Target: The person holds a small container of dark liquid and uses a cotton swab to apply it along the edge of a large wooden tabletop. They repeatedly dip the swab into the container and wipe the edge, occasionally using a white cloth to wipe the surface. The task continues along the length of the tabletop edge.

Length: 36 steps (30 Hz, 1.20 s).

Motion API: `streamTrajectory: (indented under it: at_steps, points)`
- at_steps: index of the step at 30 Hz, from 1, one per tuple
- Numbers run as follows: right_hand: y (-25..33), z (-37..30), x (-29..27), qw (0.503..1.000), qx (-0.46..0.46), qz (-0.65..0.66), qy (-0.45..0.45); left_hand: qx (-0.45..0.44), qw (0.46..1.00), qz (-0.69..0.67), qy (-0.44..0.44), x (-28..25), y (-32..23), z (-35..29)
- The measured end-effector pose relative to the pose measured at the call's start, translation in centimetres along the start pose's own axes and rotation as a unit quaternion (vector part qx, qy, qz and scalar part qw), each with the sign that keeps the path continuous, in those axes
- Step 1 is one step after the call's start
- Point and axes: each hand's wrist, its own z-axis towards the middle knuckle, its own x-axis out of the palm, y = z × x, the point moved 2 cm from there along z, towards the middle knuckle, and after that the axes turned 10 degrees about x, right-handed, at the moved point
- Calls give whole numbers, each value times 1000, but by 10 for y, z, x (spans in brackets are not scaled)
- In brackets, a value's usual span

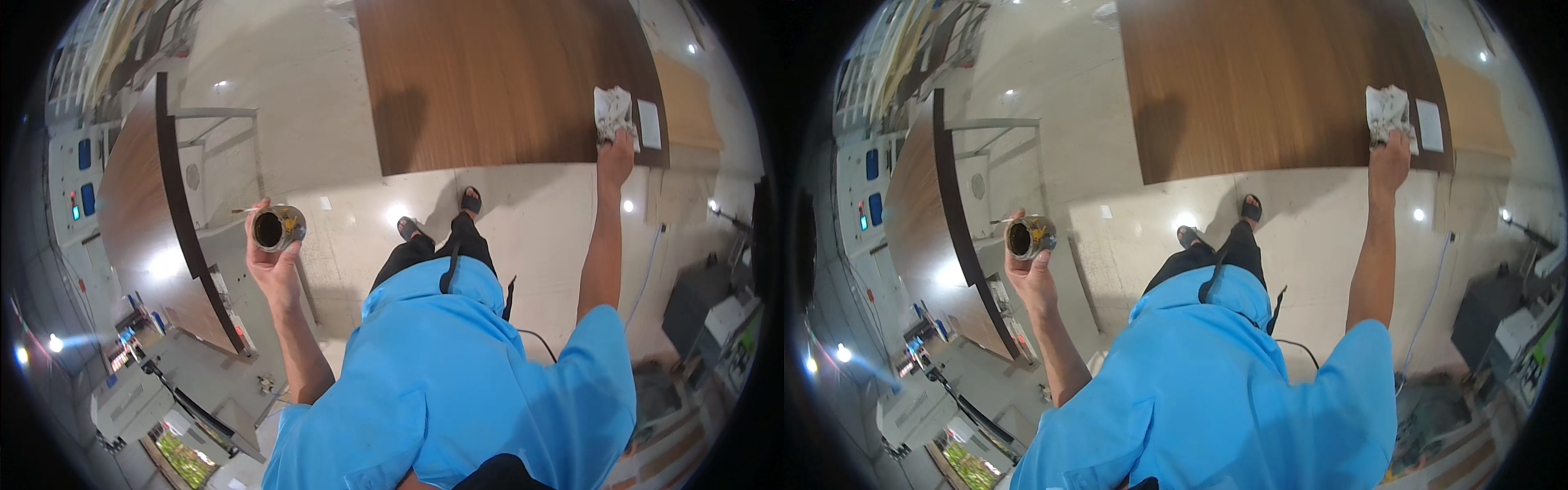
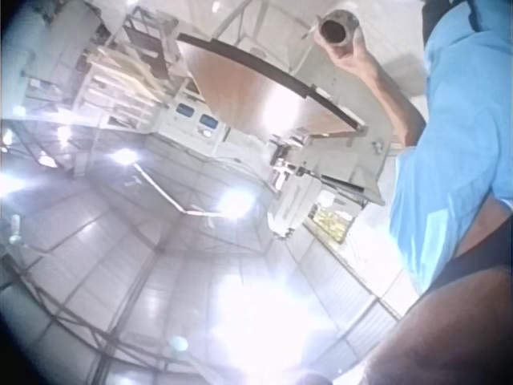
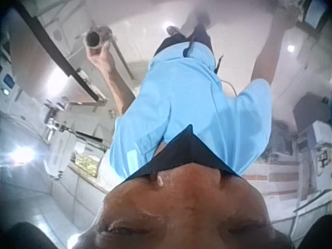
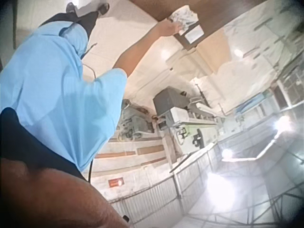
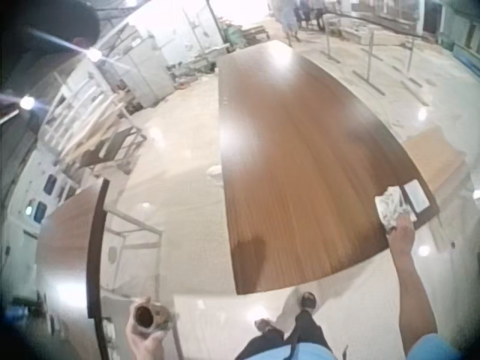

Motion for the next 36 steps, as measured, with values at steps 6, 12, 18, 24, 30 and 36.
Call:
streamTrajectory:
  at_steps: [6, 12, 18, 24, 30, 36]
  points:
    - [109, -48, 20, 989, -66, 115, 63, -10, 999, -7, -46, -28, 16, 7]
    - [342, -139, 46, 942, -131, 198, 236, 10, 999, -30, -6, -58, 48, 34]
    - [459, -131, 60, 931, -201, 219, 211, 99, 989, -104, 45, -96, 73, 94]
    - [414, -171, 31, 936, -121, 193, 270, 108, 979, -131, 109, -113, 90, 166]
    - [442, -153, 38, 957, -89, 183, 209, 99, 965, -190, 155, -75, 108, 258]
    - [536, -40, 112, 972, -54, 176, 143, 111, 953, -171, 226, -25, 119, 377]
